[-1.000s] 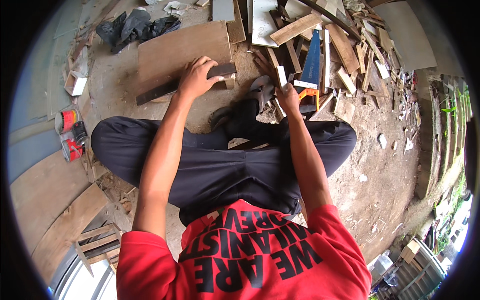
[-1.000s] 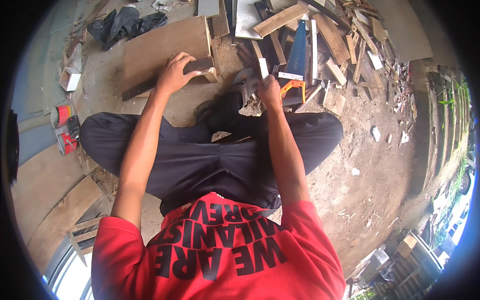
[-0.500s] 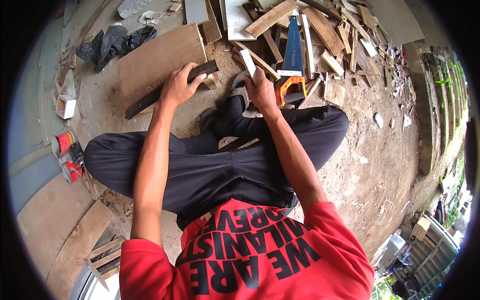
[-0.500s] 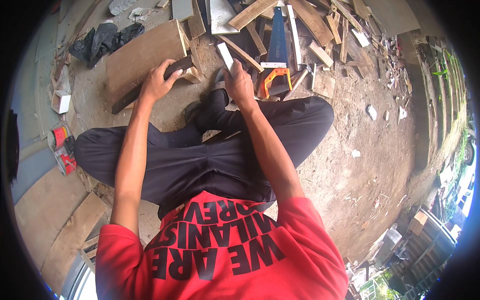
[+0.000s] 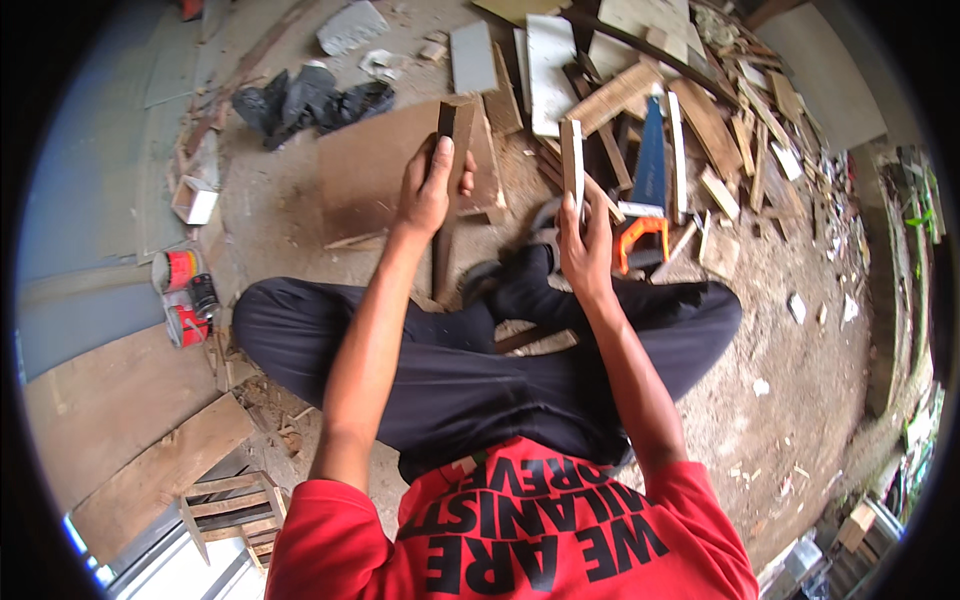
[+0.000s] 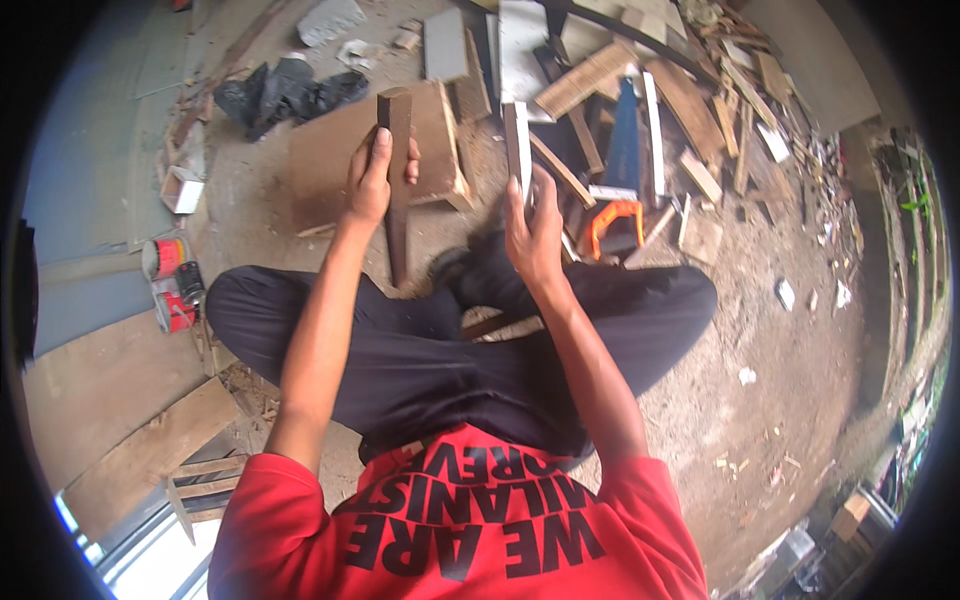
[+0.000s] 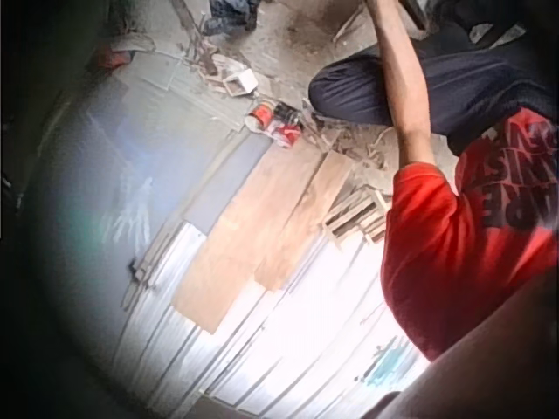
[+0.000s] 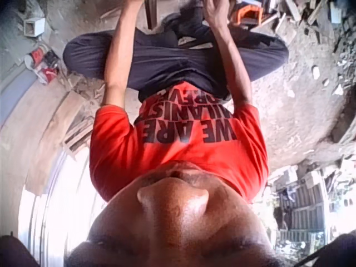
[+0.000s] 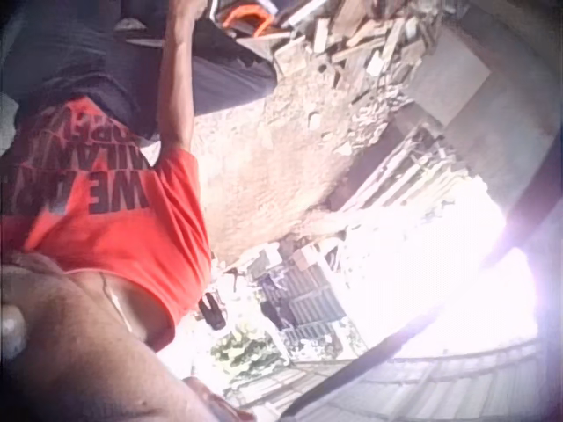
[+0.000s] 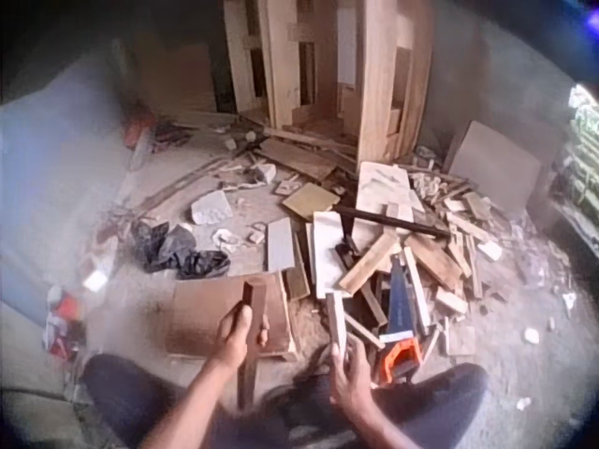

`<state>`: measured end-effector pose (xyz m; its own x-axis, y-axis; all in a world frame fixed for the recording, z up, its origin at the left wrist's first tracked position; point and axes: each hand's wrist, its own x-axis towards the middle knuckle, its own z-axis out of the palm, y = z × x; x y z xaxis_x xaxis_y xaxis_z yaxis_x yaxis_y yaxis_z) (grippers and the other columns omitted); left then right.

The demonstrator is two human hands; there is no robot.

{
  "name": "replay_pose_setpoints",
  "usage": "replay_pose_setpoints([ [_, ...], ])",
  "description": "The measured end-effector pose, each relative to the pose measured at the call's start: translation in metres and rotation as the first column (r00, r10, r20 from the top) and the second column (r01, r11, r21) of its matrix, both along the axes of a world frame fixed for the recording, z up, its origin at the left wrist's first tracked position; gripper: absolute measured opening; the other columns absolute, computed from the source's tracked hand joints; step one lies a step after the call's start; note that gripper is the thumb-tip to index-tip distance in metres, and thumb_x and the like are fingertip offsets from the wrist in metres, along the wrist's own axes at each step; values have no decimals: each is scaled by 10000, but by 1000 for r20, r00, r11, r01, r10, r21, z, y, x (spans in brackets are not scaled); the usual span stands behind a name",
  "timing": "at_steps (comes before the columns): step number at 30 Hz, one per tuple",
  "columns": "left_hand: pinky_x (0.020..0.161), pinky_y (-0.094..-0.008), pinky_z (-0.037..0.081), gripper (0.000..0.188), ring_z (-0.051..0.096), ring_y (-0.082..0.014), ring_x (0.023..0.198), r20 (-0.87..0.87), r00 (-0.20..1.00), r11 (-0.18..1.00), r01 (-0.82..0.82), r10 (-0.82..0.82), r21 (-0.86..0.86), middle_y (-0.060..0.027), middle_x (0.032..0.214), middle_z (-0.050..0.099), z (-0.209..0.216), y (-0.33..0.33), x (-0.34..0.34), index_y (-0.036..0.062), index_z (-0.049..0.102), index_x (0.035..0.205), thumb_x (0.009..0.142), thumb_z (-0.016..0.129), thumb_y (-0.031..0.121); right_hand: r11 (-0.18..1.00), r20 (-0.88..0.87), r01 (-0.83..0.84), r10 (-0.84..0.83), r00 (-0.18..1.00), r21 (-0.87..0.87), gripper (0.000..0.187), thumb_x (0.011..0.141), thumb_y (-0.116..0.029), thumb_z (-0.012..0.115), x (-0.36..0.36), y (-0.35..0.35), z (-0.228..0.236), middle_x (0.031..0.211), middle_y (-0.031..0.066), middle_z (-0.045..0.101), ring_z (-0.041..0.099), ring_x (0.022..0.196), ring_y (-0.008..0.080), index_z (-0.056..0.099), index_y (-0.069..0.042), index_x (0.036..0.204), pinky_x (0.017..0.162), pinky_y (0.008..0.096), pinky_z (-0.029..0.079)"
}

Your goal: The person sits on the floor and uses a hand saw to cut a small piece of wood. They then pick up a nail, place it on the wood, and use a hammer to drive the nail into the wood to join two pieces together.

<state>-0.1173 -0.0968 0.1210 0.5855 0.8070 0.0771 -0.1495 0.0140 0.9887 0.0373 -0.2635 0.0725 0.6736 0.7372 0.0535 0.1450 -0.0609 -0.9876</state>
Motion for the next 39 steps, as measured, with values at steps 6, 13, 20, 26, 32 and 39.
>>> replay_pose_setpoints([
  [6,748,-353,607,417,697,-213,881,220,973,953,2,68,-304,-121,963,675,28,-11,4,6,557,1163,1026,523,398,992,94,-82,74,993,93,321,1055,-173,475,-53,17,69,973,65,566,505,859,116,487,53,1283,765,270,430],
  [13,669,-343,591,446,679,-179,761,100,951,906,-241,292,-349,-100,899,660,17,7,-9,54,540,1106,963,613,470,984,209,101,-69,975,-145,374,1001,-279,597,19,35,-18,808,177,646,629,702,268,542,29,1207,665,390,505],
  [20,647,-294,465,497,570,-143,743,150,950,931,-221,273,-292,-60,898,593,46,27,-23,32,543,1228,1002,537,474,863,555,443,-251,793,-242,343,917,-221,648,109,-14,-137,965,321,642,631,908,491,555,71,1072,773,520,494],
  [26,655,-309,453,524,557,-167,739,113,958,890,-195,263,-413,-61,911,584,23,20,-19,43,542,1253,1001,509,502,804,577,505,-260,774,-315,380,913,-230,661,103,-28,-169,1080,280,599,583,1007,456,525,29,1156,832,517,468],
  [32,675,-311,452,535,555,-169,769,80,970,902,-182,230,-392,-57,922,583,22,14,-4,44,538,1257,998,509,511,788,661,221,288,693,-575,389,885,-217,613,61,-10,-157,1107,197,577,592,1050,379,536,-12,1206,929,477,463],
  [39,704,-329,448,556,532,-178,805,71,978,914,-158,198,-373,-66,960,550,19,6,-3,35,465,1300,1011,486,510,666,557,192,391,732,-720,256,885,-161,557,46,-19,-208,1038,195,602,652,990,350,573,21,1064,793,441,559],
])
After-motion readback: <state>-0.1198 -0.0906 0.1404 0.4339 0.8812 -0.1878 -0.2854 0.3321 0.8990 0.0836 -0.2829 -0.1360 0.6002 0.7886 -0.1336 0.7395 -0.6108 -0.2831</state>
